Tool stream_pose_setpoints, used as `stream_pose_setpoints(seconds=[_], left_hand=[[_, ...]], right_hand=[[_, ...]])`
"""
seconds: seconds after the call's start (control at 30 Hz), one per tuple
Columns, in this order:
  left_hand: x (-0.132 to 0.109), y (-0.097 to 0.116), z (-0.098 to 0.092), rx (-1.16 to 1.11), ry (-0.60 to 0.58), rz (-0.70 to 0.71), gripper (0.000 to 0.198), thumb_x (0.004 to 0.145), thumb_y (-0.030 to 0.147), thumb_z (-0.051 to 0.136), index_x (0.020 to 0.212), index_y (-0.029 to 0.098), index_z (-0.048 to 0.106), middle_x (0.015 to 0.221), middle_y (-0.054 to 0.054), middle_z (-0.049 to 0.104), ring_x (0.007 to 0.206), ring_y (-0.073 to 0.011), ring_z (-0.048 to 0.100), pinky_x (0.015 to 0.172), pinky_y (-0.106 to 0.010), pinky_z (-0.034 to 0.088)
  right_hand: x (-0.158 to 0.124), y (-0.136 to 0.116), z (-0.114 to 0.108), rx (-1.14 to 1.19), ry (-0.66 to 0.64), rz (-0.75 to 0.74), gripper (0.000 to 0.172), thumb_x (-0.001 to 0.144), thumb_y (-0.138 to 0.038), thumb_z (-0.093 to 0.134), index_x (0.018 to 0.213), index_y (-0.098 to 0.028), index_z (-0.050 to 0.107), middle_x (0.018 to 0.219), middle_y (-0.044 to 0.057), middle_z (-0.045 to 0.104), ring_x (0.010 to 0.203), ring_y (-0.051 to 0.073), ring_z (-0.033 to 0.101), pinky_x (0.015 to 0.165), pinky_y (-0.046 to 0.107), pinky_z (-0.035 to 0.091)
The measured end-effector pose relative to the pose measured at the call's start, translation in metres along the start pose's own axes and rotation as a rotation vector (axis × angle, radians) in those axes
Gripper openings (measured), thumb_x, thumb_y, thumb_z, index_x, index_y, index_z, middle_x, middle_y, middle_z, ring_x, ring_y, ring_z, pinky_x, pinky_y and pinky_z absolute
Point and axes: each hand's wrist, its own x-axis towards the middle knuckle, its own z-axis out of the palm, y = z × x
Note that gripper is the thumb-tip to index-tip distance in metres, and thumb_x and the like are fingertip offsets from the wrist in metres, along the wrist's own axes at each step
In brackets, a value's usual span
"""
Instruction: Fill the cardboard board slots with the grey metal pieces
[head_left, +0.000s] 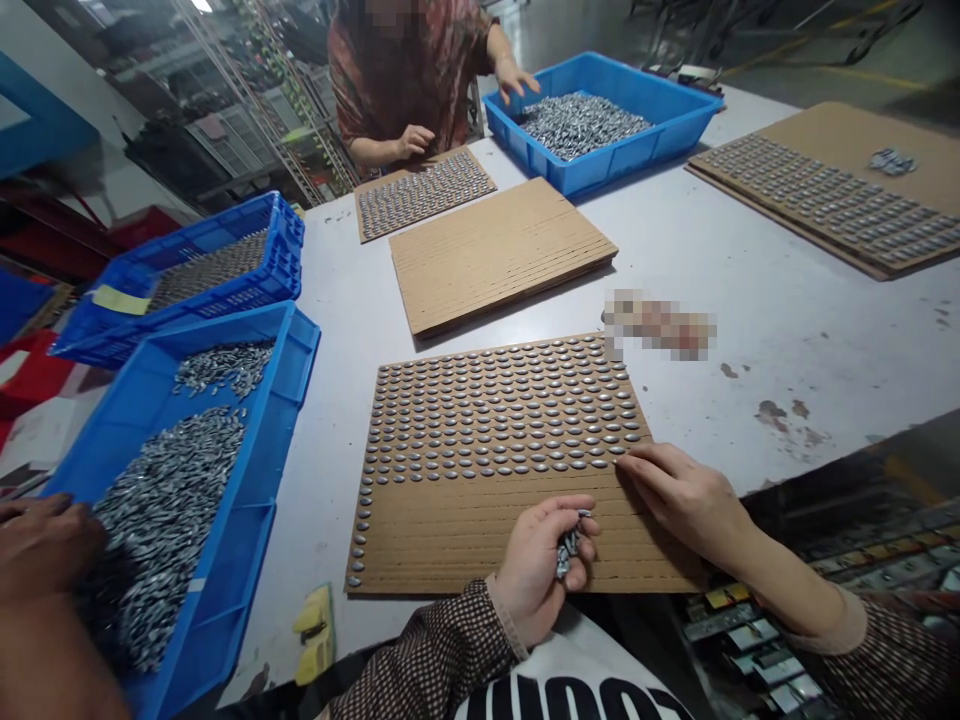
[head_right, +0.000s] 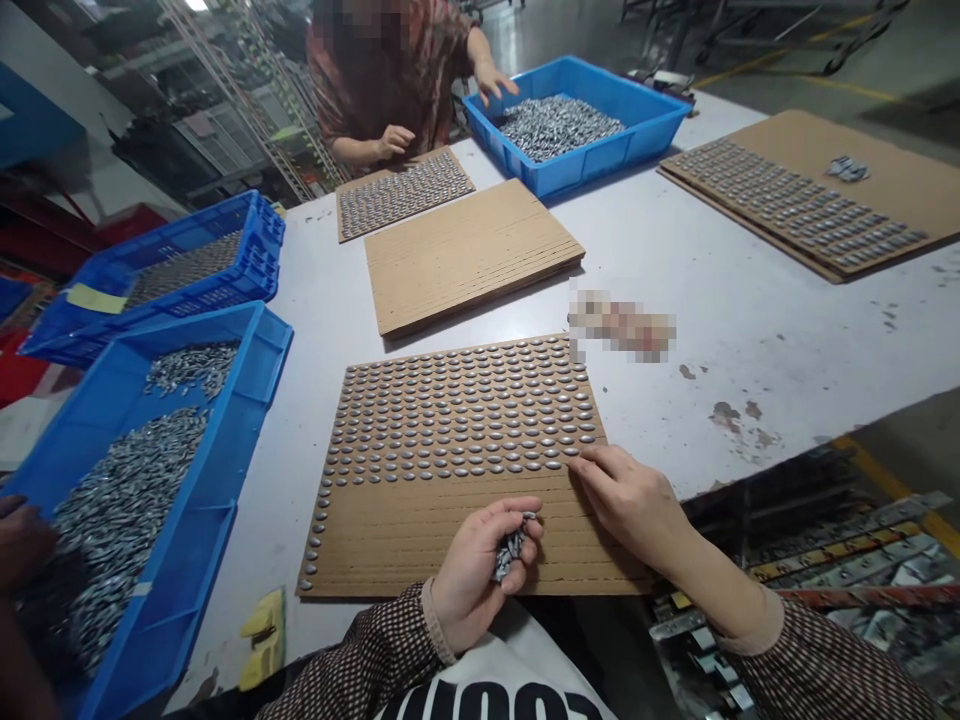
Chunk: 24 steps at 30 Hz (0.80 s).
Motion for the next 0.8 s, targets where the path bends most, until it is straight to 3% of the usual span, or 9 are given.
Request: stream_pose_setpoints(seconds=[0.1, 0.2, 0.37, 0.5, 0.67, 0.8], left_hand=[[0.001, -0.001, 0.001, 0.016, -0.002, 0.030, 0.025, 0.078, 0.019, 0.057, 0.102, 0.011, 0.056, 0.079, -0.005, 0.060, 0.052, -0.0057, 0.050, 0.035, -0.014, 0.024], [0.002, -0.004, 0.001, 0.040, -0.012, 0.082, 0.022, 0.080, 0.023, 0.059, 0.099, 0.014, 0.053, 0.073, -0.002, 0.059, 0.049, -0.0053, 0.048, 0.035, -0.015, 0.023], [0.004, -0.006, -0.001, 0.028, -0.049, 0.084, 0.022, 0.080, 0.027, 0.063, 0.094, 0.018, 0.049, 0.070, 0.002, 0.056, 0.048, -0.0048, 0.046, 0.035, -0.014, 0.019], [0.005, -0.005, -0.002, 0.020, -0.078, 0.063, 0.028, 0.077, 0.030, 0.070, 0.092, 0.018, 0.050, 0.069, 0.004, 0.052, 0.049, -0.0031, 0.042, 0.036, -0.013, 0.017], [0.005, -0.007, -0.001, 0.055, -0.073, 0.068, 0.033, 0.075, 0.035, 0.073, 0.090, 0.018, 0.049, 0.069, 0.004, 0.051, 0.050, -0.0030, 0.041, 0.037, -0.014, 0.016], [0.006, -0.008, 0.004, 0.118, -0.084, 0.059, 0.030, 0.079, 0.037, 0.068, 0.093, 0.015, 0.054, 0.070, 0.001, 0.053, 0.049, -0.0036, 0.042, 0.036, -0.014, 0.017]], right_hand=[[0.002, -0.023, -0.008, 0.291, -0.013, 0.088, 0.019, 0.094, -0.021, 0.049, 0.107, -0.020, 0.062, 0.103, 0.009, 0.065, 0.095, 0.020, 0.062, 0.081, 0.033, 0.051], [0.005, -0.044, -0.012, 0.652, -0.157, 0.190, 0.018, 0.095, -0.026, 0.049, 0.105, -0.021, 0.064, 0.095, 0.007, 0.067, 0.087, 0.018, 0.063, 0.075, 0.028, 0.052], [0.005, -0.051, -0.004, 1.012, -0.251, 0.397, 0.022, 0.093, -0.034, 0.055, 0.105, -0.020, 0.066, 0.094, 0.006, 0.069, 0.086, 0.017, 0.064, 0.074, 0.028, 0.053], [0.000, -0.052, 0.002, 1.005, -0.171, 0.436, 0.019, 0.092, -0.033, 0.056, 0.098, -0.020, 0.067, 0.090, 0.005, 0.068, 0.084, 0.017, 0.064, 0.073, 0.027, 0.053], [-0.002, -0.062, 0.001, 0.852, 0.015, 0.349, 0.015, 0.092, -0.024, 0.052, 0.091, -0.021, 0.067, 0.085, 0.004, 0.064, 0.080, 0.016, 0.062, 0.070, 0.026, 0.052], [-0.006, -0.061, 0.002, 0.611, 0.110, 0.199, 0.024, 0.091, -0.017, 0.051, 0.107, -0.025, 0.068, 0.098, 0.007, 0.063, 0.092, 0.018, 0.062, 0.077, 0.029, 0.053]])
